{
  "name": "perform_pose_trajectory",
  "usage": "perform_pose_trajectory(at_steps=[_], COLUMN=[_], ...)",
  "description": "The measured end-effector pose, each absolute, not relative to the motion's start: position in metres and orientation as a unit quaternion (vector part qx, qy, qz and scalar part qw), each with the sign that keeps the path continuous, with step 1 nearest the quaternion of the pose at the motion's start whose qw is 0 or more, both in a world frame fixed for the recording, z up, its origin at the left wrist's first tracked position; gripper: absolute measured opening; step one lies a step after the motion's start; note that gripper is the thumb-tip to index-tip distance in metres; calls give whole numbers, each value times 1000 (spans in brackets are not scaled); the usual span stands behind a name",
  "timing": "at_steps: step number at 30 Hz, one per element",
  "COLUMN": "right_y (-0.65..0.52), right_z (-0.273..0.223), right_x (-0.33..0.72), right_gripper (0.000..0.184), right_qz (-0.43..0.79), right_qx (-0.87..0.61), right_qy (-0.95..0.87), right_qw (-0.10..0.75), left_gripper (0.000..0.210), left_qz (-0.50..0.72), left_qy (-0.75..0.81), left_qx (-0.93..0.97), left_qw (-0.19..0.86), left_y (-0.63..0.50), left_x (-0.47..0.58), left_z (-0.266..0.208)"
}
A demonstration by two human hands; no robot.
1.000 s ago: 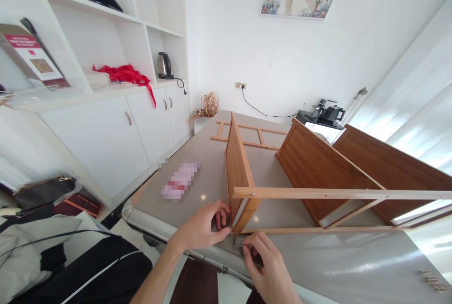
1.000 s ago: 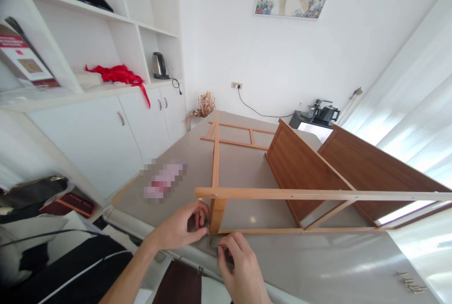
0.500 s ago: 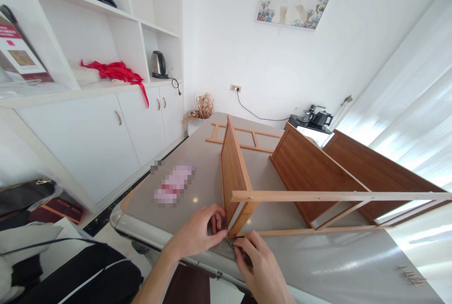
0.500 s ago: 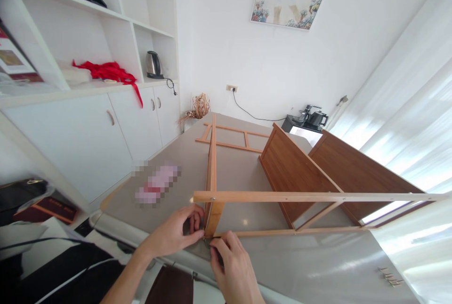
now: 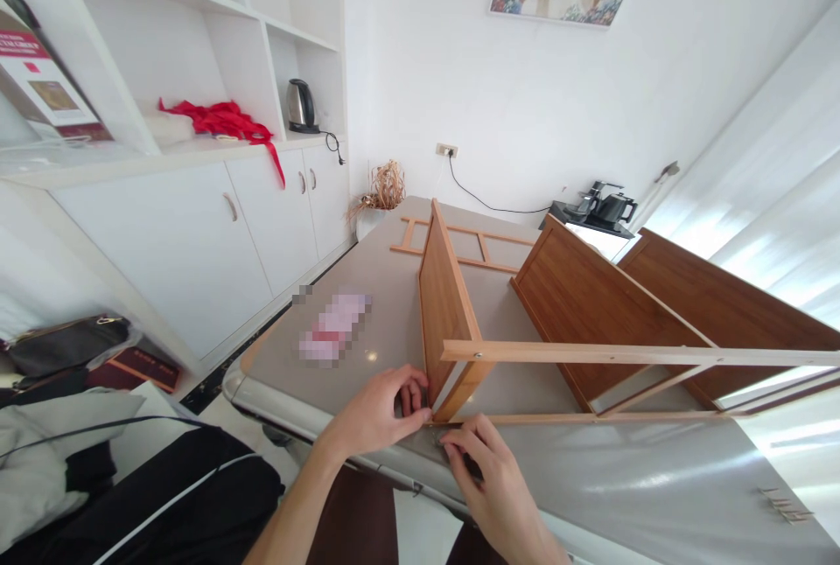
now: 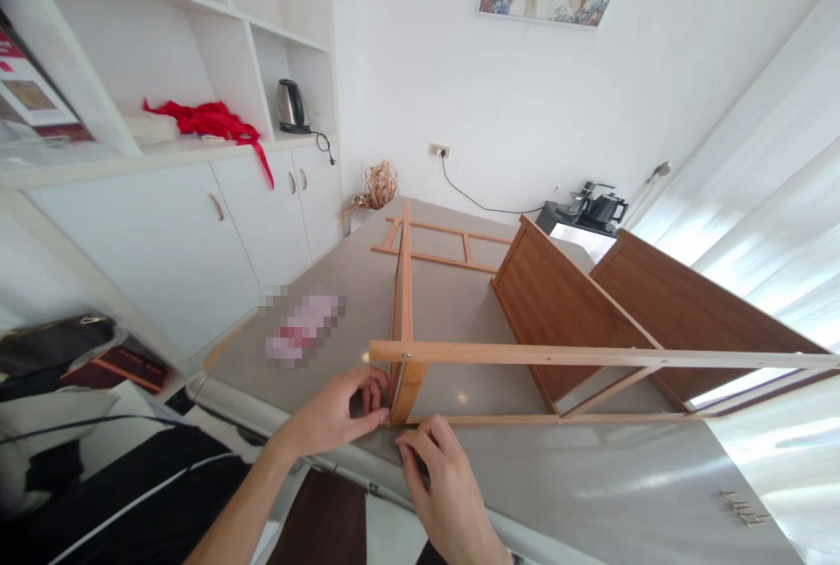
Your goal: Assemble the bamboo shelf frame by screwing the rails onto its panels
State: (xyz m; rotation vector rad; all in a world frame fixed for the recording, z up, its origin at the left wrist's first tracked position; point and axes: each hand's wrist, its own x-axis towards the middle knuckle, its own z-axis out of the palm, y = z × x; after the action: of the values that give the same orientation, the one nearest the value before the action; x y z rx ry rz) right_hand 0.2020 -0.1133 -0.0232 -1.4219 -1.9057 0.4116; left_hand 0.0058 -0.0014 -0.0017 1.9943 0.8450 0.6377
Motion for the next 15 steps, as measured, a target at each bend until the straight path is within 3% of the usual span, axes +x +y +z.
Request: perform_pose_trajectory(at_steps=[15], right_y=[-114], right_z=[-36], right_x=[204], right_gripper=[20], right_qz=[143], right_qx=[-543], right_qy=[-743], right_qw=[363], left_gripper=[24], left_qz=[263], left_qy=[320], left_qx=[797], left_qw=[440], left_y=[-1], left_x=[4], left_z=[-3])
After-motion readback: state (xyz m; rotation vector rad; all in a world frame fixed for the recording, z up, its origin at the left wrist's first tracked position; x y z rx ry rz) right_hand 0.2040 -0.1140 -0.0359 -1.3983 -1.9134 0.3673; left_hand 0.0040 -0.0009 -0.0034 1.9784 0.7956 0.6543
